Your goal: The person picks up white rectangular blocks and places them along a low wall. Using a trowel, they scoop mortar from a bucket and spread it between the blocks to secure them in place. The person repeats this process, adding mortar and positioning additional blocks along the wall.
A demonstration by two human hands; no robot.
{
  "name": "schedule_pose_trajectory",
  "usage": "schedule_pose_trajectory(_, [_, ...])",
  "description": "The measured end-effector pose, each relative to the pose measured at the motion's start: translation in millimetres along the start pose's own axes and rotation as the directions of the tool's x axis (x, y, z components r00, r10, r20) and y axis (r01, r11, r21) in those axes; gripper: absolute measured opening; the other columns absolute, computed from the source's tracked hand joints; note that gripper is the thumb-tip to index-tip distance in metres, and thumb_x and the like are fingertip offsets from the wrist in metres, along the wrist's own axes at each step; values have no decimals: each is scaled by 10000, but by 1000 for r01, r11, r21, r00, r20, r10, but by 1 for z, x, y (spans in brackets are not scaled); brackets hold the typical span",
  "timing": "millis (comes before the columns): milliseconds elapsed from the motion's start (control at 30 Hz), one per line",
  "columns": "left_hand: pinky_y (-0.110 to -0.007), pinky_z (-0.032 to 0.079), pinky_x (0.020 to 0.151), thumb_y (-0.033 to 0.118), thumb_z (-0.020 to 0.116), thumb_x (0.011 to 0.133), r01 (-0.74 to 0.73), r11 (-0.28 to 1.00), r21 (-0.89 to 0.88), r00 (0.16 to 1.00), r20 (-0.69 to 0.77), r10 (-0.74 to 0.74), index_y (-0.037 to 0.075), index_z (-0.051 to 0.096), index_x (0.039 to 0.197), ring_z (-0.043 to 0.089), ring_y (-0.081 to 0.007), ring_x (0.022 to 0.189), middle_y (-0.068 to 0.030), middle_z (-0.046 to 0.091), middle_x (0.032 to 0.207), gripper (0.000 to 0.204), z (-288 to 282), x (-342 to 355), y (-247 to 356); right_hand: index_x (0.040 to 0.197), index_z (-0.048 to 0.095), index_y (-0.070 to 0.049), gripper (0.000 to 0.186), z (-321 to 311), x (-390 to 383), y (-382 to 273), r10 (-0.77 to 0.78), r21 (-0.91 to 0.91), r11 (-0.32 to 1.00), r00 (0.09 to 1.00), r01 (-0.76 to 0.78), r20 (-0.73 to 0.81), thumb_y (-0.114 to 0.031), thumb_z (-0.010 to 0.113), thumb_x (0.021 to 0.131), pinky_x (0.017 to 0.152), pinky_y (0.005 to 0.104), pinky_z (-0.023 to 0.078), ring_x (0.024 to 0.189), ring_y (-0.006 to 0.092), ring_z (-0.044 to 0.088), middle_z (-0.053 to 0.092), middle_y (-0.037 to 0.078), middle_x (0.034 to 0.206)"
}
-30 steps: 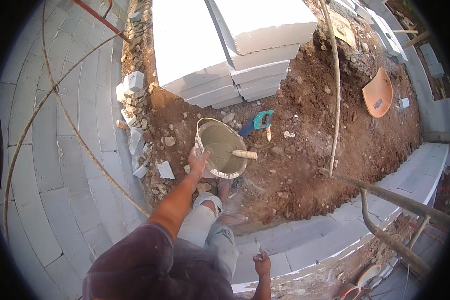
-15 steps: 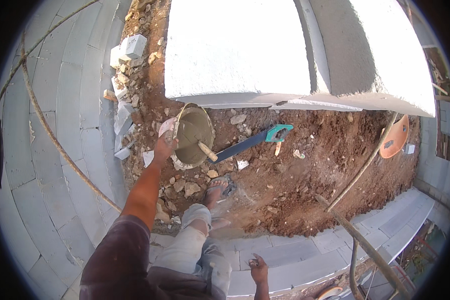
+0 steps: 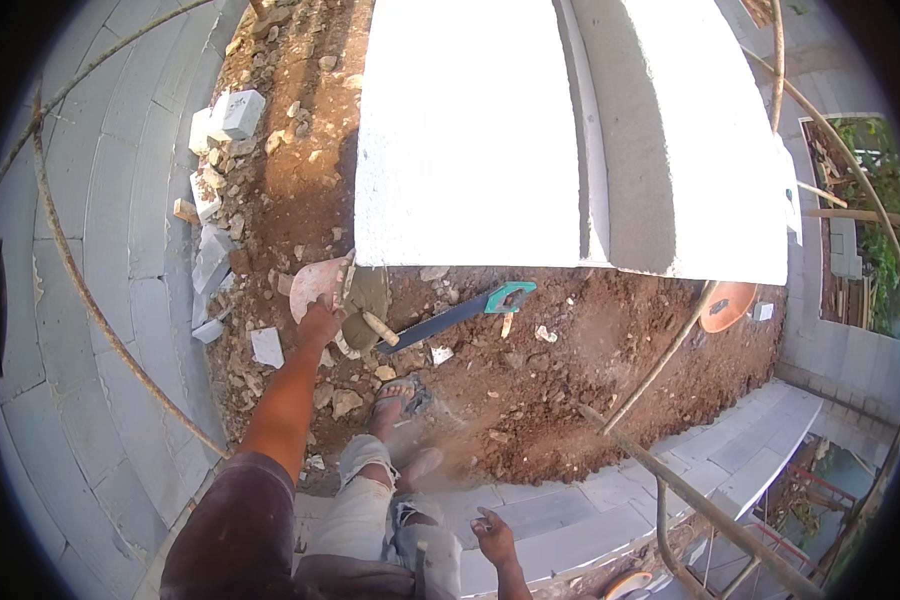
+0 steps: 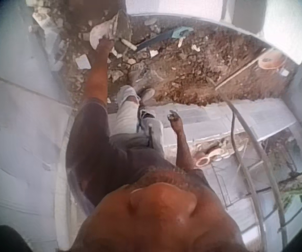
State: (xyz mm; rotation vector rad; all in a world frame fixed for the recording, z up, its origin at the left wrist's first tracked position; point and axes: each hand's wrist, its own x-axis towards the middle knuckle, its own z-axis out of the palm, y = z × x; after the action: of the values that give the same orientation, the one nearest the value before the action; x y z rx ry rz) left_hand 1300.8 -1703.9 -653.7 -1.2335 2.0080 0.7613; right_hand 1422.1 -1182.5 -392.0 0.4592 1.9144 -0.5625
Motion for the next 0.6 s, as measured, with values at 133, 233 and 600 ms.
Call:
schedule_pose_trajectory(133, [-490, 512, 994, 416, 701, 892, -110, 975, -193, 994, -50, 102, 137, 420, 1492, 608, -406, 1204, -201, 517, 1389, 719, -17, -34, 15, 1379, 577, -6, 495, -14, -15, 0, -110, -43, 993, 994, 109, -23, -220, 692, 948, 922, 347, 531, 1038, 237, 695, 725, 191, 1130])
schedule_pose_trajectory(233, [-470, 512, 975, 348, 738, 882, -232, 916, -329, 966, -188, 177, 72, 488, 1443, 615, -400, 1187, -212, 589, 1287, 673, -28, -69, 16, 1392, 569, -10, 518, -40, -32, -20, -116, -61, 992, 993, 115, -9, -239, 709, 949, 926, 352, 531, 1083, 241, 680, 709, 186, 1186])
schedule_pose_trajectory(600, [-426, 417, 1082, 276, 544, 1043, -760, 74, -645, 642, -728, 242, -29, 523, 1382, 534, -279, 1271, -182, 548, 1378, 456, -160, -296, 177, 1569, 352, -116, 727, -300, -29, -245, -499, 525, 515, 735, 678, -459, -592, 464, 1031, 857, 318, 493, 1002, 147, 591, 608, 48, 1214])
